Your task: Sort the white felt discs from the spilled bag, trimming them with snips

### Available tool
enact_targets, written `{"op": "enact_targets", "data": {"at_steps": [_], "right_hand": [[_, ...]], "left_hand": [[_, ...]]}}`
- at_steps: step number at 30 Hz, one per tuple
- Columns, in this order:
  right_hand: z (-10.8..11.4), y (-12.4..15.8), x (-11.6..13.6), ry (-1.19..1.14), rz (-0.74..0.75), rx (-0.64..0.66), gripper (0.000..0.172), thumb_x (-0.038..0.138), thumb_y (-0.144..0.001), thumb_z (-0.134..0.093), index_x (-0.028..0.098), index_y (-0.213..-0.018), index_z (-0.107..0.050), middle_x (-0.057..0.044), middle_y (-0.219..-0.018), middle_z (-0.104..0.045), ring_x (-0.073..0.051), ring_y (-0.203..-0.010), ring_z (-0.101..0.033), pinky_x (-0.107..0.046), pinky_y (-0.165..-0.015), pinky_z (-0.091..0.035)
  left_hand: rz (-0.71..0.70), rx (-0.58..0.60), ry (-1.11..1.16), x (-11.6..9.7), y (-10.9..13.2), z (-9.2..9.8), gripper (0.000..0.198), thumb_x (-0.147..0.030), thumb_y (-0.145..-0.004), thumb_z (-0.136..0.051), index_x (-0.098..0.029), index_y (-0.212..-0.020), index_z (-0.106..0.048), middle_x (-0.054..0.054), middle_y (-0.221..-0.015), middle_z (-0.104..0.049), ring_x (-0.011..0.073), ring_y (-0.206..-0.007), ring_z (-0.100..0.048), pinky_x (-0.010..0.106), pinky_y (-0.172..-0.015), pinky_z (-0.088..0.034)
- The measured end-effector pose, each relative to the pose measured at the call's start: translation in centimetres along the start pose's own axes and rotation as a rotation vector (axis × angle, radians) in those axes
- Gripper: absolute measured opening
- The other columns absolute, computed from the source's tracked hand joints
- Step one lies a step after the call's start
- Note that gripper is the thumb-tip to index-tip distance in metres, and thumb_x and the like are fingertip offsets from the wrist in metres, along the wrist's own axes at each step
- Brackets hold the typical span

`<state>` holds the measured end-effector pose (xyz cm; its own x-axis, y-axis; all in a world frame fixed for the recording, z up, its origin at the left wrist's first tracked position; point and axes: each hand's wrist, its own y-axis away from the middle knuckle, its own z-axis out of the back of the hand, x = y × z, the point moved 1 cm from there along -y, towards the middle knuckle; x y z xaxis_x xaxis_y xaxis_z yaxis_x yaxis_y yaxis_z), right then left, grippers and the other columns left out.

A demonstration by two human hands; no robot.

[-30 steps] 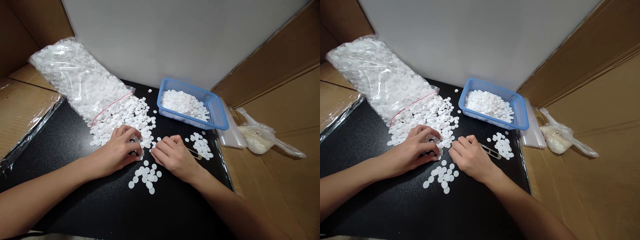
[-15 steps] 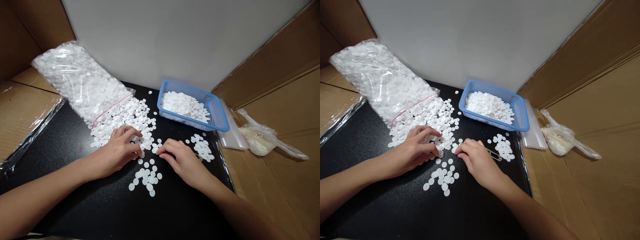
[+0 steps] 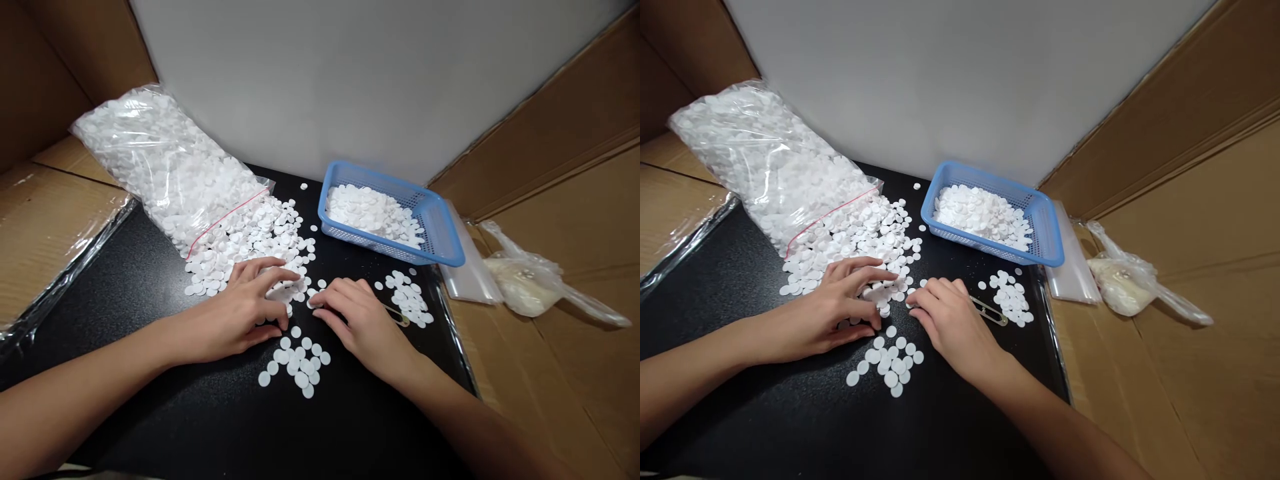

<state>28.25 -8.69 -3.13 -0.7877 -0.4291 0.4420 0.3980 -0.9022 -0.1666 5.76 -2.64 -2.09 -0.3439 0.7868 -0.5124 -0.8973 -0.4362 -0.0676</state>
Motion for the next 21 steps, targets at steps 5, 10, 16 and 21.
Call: {"op": "enact_targets", "data": {"at_steps": [5, 10, 16, 21], "right_hand": [[-0.7, -0.3, -0.3, 0.225, 0.145, -0.09, 0.017, 0.017, -0.099, -0.053, 0.017, -0.089, -0.067, -0.004, -0.08, -0.061, -0.019, -0.075, -0.053, -0.035, -0.071, -0.034], [-0.6, 0.0, 0.0, 0.134, 0.223, -0.093, 0.017, 0.018, -0.097, -0.058, 0.018, -0.083, -0.067, -0.002, -0.078, -0.061, -0.016, -0.073, -0.052, -0.034, -0.072, -0.033], [0.4, 0.2, -1.1, -0.096, 0.125, 0.022, 0.01, 0.017, -0.096, -0.061, 0.02, -0.089, -0.067, -0.001, -0.084, -0.065, -0.016, -0.079, -0.057, -0.033, -0.075, -0.036], [1.1, 0.1, -1.6, -0.066, 0.043, -0.06, 0.011, 0.015, -0.097, -0.057, 0.02, -0.091, -0.065, -0.001, -0.084, -0.066, -0.016, -0.078, -0.058, -0.034, -0.075, -0.035]], "left_hand": [[0.066, -0.114, -0.103, 0.5, -0.3, -0.8, 0.013, -0.02, -0.091, -0.064, -0.025, -0.103, -0.065, 0.01, -0.144, -0.045, 0.0378, -0.14, -0.028, 0.06, -0.105, -0.032], [0.067, -0.155, -0.209, 0.5, -0.5, -1.0, 0.008, -0.023, -0.092, -0.065, -0.024, -0.099, -0.067, 0.011, -0.147, -0.044, 0.0404, -0.141, -0.028, 0.062, -0.103, -0.031], [0.024, -0.232, -0.34, 0.5, -0.5, -0.6, 0.006, -0.019, -0.092, -0.064, -0.021, -0.089, -0.068, 0.013, -0.142, -0.051, 0.0414, -0.138, -0.033, 0.063, -0.105, -0.026], [-0.064, -0.222, -0.356, 0.5, -0.6, -0.6, 0.009, -0.017, -0.093, -0.063, -0.023, -0.094, -0.069, 0.01, -0.144, -0.051, 0.0369, -0.141, -0.031, 0.058, -0.108, -0.024]]}}
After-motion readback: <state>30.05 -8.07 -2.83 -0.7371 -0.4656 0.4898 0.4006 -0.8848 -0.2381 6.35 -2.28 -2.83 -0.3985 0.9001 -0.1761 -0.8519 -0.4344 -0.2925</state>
